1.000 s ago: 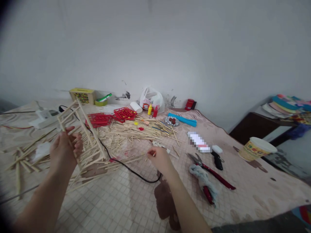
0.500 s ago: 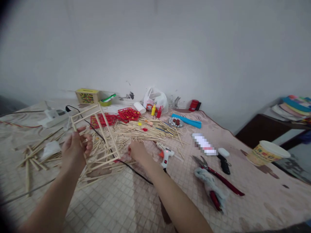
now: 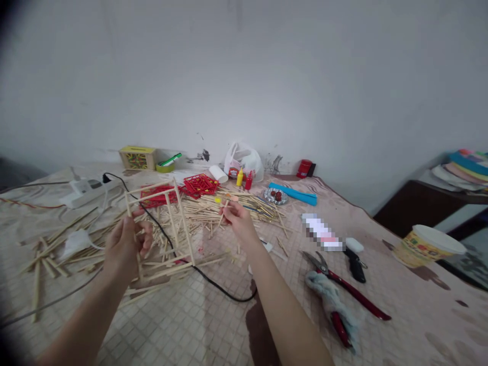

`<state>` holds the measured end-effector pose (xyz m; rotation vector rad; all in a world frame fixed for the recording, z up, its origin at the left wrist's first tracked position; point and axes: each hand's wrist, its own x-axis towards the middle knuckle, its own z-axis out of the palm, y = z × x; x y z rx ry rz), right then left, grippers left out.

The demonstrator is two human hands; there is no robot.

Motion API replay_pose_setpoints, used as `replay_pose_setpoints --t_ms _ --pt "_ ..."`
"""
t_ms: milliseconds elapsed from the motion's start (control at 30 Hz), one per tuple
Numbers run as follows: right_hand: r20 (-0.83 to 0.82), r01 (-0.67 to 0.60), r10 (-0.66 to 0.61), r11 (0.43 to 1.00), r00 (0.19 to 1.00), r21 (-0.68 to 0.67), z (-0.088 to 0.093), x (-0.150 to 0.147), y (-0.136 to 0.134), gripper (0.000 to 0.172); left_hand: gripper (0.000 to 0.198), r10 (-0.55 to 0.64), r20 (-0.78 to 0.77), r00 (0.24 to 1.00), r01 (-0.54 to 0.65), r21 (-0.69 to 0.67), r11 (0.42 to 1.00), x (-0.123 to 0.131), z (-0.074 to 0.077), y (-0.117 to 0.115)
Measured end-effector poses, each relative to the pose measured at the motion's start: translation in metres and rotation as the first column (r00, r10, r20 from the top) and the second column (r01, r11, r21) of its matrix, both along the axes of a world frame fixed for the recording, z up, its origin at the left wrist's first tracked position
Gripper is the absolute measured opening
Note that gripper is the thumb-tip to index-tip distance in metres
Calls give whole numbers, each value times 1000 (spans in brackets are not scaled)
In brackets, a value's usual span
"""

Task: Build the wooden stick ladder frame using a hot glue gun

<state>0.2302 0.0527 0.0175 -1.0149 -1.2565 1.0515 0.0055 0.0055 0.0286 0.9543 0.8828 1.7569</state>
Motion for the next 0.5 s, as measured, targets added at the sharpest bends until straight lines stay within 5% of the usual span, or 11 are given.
replay_pose_setpoints --t_ms 200,500 --pt "-280 -47 41 999 959 -16 5 7 -20 23 23 -71 -39 997 70 -31 997 17 -1 -6" --pt "-389 29 -18 999 921 24 1 17 -40 23 27 -252 -35 967 247 -98 964 48 -2 -4"
